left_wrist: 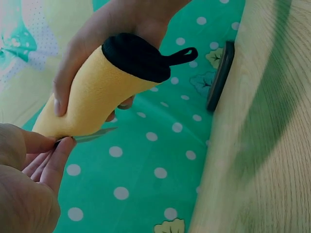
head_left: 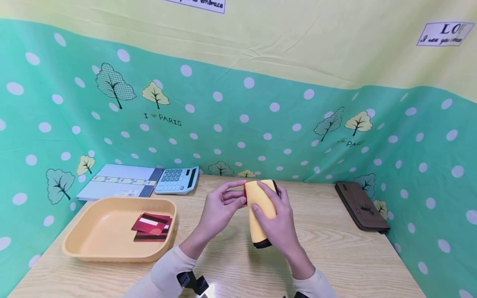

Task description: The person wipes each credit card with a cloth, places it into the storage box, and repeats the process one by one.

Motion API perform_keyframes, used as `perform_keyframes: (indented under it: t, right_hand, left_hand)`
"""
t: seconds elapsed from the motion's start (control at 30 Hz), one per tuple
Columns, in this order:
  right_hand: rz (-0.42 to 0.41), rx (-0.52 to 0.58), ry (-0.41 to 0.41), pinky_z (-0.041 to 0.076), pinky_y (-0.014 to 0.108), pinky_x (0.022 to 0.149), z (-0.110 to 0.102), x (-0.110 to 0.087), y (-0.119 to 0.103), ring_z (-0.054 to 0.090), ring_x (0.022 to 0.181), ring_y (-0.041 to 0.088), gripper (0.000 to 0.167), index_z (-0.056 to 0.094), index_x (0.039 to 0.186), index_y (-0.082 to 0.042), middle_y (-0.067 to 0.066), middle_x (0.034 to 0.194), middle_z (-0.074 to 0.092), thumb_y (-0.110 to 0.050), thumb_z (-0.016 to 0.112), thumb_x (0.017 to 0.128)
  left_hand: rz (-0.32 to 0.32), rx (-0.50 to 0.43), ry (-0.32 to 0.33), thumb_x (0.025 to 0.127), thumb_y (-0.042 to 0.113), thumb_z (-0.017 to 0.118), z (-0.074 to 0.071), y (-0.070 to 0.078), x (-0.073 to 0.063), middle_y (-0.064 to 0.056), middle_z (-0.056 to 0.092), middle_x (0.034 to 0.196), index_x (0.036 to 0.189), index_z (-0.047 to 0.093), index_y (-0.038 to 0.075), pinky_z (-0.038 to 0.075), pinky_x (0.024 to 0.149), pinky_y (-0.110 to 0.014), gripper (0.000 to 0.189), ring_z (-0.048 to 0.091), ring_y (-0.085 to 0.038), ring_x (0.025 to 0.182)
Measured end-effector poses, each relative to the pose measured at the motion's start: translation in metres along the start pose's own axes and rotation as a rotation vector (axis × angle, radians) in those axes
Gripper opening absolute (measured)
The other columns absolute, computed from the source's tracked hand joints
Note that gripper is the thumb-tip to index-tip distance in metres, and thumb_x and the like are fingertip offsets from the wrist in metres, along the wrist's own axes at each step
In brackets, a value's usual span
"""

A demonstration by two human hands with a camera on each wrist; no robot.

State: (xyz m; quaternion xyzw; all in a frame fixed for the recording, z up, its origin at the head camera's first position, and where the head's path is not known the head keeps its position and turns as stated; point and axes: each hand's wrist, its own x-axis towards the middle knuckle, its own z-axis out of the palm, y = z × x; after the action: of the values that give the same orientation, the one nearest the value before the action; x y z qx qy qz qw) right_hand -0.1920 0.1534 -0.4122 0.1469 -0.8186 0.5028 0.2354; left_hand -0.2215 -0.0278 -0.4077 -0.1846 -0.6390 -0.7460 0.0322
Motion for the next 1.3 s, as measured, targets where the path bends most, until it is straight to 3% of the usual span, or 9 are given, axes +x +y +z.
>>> perform_keyframes:
  t: [0.23,0.57,0.73,0.9,1.1,1.3]
  right_hand:
    - [0.061,-0.019,0.047,0.059,0.026,0.071,-0.007,0.006,0.006,0.062,0.095,0.024,0.06,0.062,0.142,-0.035,0.009,0.143,0.049,-0.013,0.081,0.089]
    - [0.133,-0.025,0.078,0.057,0.027,0.069,-0.024,0.017,0.017,0.061,0.094,0.029,0.056,0.062,0.142,-0.033,0.011,0.143,0.047,-0.015,0.078,0.091]
    - [0.161,-0.05,0.087,0.056,0.028,0.072,-0.029,0.019,0.022,0.059,0.095,0.029,0.056,0.062,0.142,-0.032,0.012,0.14,0.048,-0.014,0.078,0.091]
    - [0.16,-0.06,0.092,0.055,0.029,0.074,-0.033,0.02,0.024,0.059,0.097,0.029,0.056,0.062,0.142,-0.033,0.013,0.142,0.048,-0.015,0.078,0.091]
    - [0.16,-0.061,0.105,0.054,0.028,0.075,-0.039,0.02,0.024,0.057,0.099,0.027,0.054,0.061,0.142,-0.033,0.012,0.142,0.047,-0.017,0.077,0.093]
    - [0.157,-0.051,0.096,0.054,0.028,0.075,-0.04,0.021,0.023,0.055,0.099,0.025,0.054,0.061,0.143,-0.033,0.011,0.14,0.048,-0.017,0.076,0.094]
  left_hand:
    - [-0.008,-0.012,-0.031,0.092,-0.008,0.069,-0.003,0.001,0.0,-0.032,0.073,0.117,0.133,0.063,-0.001,0.066,0.087,-0.039,0.042,0.076,-0.038,0.104]
    - [-0.058,0.009,-0.041,0.093,-0.007,0.067,-0.015,0.011,0.005,-0.03,0.072,0.12,0.135,0.063,0.002,0.065,0.089,-0.043,0.043,0.075,-0.04,0.107]
    - [-0.105,0.025,0.001,0.094,-0.006,0.067,-0.026,0.016,0.008,-0.029,0.073,0.119,0.136,0.063,0.003,0.066,0.09,-0.041,0.044,0.078,-0.028,0.101]
    - [-0.097,0.02,0.032,0.094,-0.006,0.066,-0.039,0.025,0.009,-0.029,0.073,0.12,0.138,0.062,0.004,0.066,0.089,-0.038,0.045,0.078,-0.017,0.098]
    - [-0.057,0.054,0.059,0.095,-0.006,0.066,-0.063,0.038,0.006,-0.03,0.071,0.122,0.141,0.059,0.0,0.066,0.09,-0.037,0.047,0.078,-0.013,0.098]
    - [-0.087,0.209,0.096,0.098,0.004,0.068,-0.103,0.046,-0.002,-0.025,0.073,0.123,0.144,0.059,0.007,0.065,0.09,-0.03,0.046,0.077,-0.008,0.1]
